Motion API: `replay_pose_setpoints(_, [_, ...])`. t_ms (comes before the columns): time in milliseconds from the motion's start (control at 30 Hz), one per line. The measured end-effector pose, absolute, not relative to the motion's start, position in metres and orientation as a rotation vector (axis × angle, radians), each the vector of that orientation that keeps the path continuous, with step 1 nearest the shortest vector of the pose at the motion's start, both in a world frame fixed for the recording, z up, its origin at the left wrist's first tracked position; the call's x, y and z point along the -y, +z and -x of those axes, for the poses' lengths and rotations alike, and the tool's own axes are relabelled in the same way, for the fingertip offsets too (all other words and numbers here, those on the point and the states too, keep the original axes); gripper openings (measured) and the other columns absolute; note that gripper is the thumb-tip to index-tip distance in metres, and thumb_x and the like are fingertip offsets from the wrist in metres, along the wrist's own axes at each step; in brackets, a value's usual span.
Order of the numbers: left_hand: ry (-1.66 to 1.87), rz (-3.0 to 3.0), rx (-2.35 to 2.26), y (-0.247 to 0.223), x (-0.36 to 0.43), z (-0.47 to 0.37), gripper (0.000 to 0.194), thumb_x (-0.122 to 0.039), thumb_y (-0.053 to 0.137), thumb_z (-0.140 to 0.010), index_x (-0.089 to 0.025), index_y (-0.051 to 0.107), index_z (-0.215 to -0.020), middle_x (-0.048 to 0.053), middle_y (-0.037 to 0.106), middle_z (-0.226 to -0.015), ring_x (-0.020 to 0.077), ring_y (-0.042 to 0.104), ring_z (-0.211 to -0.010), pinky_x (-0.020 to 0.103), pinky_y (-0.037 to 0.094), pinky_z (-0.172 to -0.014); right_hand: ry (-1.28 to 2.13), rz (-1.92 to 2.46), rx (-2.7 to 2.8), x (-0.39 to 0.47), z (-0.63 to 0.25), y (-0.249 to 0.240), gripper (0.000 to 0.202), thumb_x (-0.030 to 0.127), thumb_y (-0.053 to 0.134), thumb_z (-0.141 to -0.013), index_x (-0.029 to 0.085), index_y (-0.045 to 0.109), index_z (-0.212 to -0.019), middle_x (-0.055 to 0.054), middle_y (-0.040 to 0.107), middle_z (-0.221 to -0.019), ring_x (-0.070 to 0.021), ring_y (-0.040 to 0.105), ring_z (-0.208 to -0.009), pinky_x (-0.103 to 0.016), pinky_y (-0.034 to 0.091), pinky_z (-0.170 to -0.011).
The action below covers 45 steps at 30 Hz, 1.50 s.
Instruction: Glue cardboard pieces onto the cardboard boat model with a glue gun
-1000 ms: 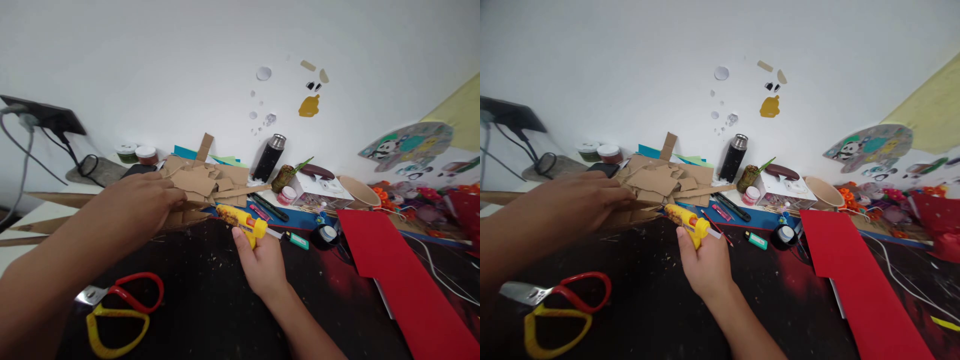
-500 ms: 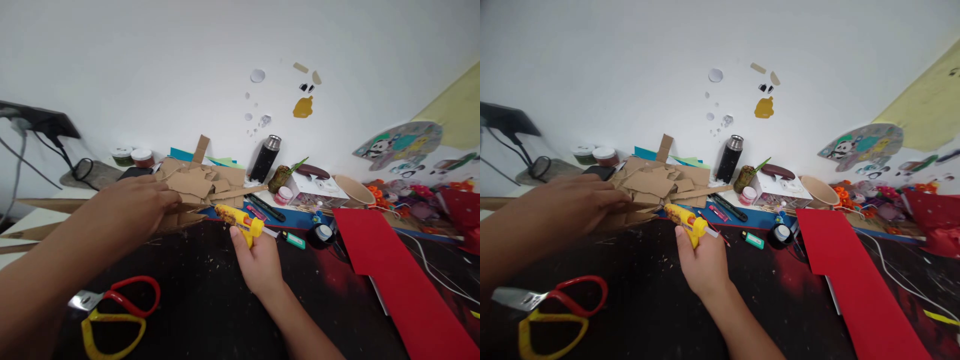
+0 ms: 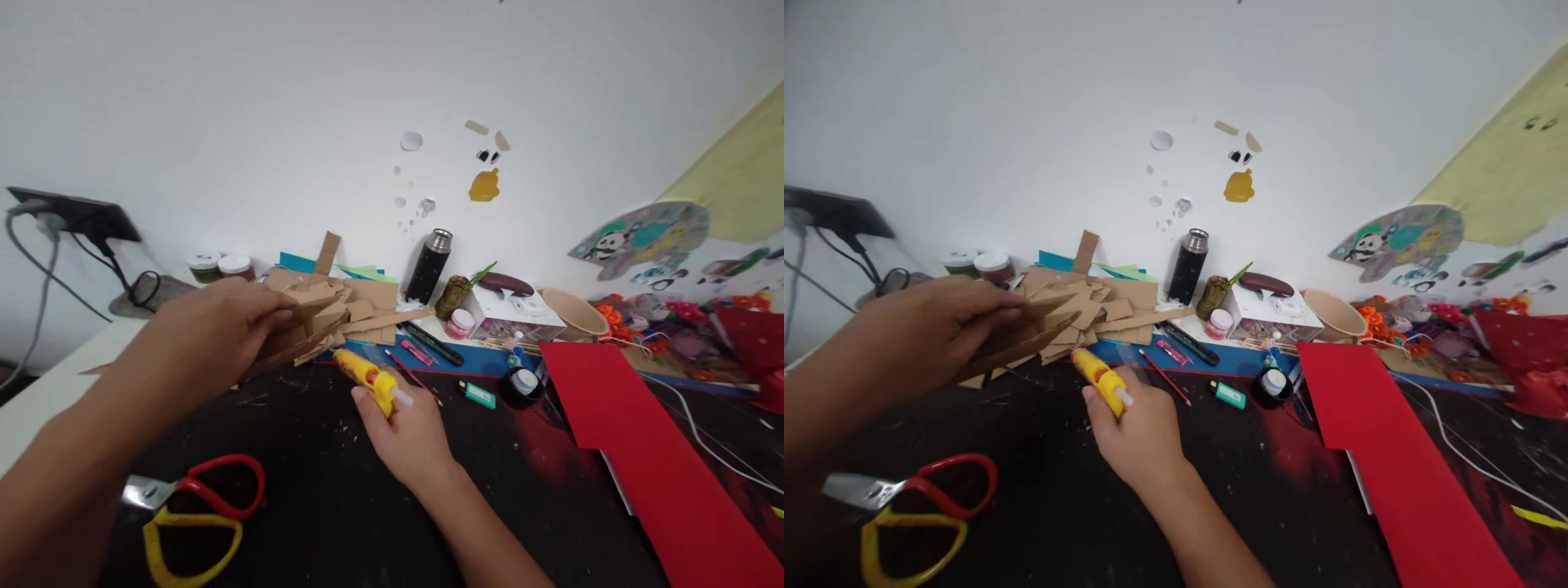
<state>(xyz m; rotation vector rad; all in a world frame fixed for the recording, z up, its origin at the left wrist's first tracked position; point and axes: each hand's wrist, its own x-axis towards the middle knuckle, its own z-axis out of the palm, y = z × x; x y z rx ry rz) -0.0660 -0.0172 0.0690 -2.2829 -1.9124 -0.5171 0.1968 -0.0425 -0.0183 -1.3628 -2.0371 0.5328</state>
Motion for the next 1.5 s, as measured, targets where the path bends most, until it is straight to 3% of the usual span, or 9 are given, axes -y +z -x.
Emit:
replay_pose_setpoints(233, [-0.733, 2.343, 2.042, 0.070, 0.016, 0.055, 0.050, -0.049, 0.042, -0.098, -0.025, 0.084, -0.111, 0.011, 0.085, -0.107, 0.0312, 0.075, -0.093, 0.043, 0.054, -0.081, 0.394, 1.536, 2.397, 0.039, -0.193, -0.022, 0.021, 0.038, 0.064, -0.104, 0.022, 0.071, -0.115, -0.007, 0.083, -0.098, -0.0253, 0.078, -0.083, -0.030, 0.036, -0.063])
replay_pose_setpoints(433, [-0.976, 2.411, 2.028, 0.064, 0.014, 0.047, 0.042, -0.051, 0.049, -0.099, -0.028, 0.084, -0.104, 0.006, 0.086, -0.099, 0.0262, 0.074, -0.085, 0.038, 0.052, -0.077, 0.419, 1.574, 2.464, 0.038, -0.190, -0.023, 0.019, 0.035, 0.065, -0.105, 0.023, 0.073, -0.117, -0.007, 0.083, -0.108, -0.0276, 0.079, -0.093, -0.033, 0.043, -0.071])
replay_pose_setpoints(700, [-1.152, 2.390, 2.052, 0.059, 0.013, 0.040, 0.040, -0.050, 0.056, -0.098, -0.029, 0.084, -0.118, 0.004, 0.087, -0.116, 0.0267, 0.077, -0.096, 0.040, 0.056, -0.089, 0.545, 1.477, 2.413, 0.039, -0.190, -0.027, 0.031, 0.035, 0.073, -0.101, 0.022, 0.074, -0.129, -0.009, 0.081, -0.122, -0.0304, 0.077, -0.107, -0.038, 0.053, -0.087])
replay_pose_setpoints(800, [-1.162, 2.404, 2.063, 0.058, 0.012, 0.039, 0.040, -0.051, 0.057, -0.097, -0.030, 0.085, -0.115, 0.004, 0.087, -0.115, 0.0269, 0.077, -0.097, 0.040, 0.057, -0.090, 0.566, 1.409, 2.454, 0.040, -0.190, -0.027, 0.035, 0.040, 0.076, -0.100, 0.021, 0.074, -0.129, -0.011, 0.081, -0.121, -0.0318, 0.076, -0.111, -0.040, 0.054, -0.092])
replay_pose_setpoints(1200, [-1.115, 2.481, 2.089, 0.056, 0.013, 0.035, 0.039, -0.057, 0.056, -0.096, -0.033, 0.085, -0.108, 0.003, 0.087, -0.110, 0.0280, 0.077, -0.098, 0.043, 0.057, -0.093, 0.554, 1.357, 2.555, 0.044, -0.186, -0.026, 0.027, 0.037, 0.078, -0.101, 0.018, 0.075, -0.120, -0.011, 0.081, -0.114, -0.0305, 0.077, -0.106, -0.039, 0.057, -0.088])
replay_pose_setpoints(1500, [-0.997, 2.635, 2.110, 0.055, 0.010, 0.026, 0.040, -0.055, 0.053, -0.094, -0.028, 0.082, -0.100, 0.003, 0.086, -0.100, 0.0283, 0.077, -0.091, 0.040, 0.057, -0.082, 0.613, 1.346, 2.397, 0.042, -0.188, -0.023, 0.021, 0.027, 0.069, -0.104, 0.016, 0.079, -0.119, -0.011, 0.083, -0.111, -0.0284, 0.077, -0.104, -0.037, 0.056, -0.089])
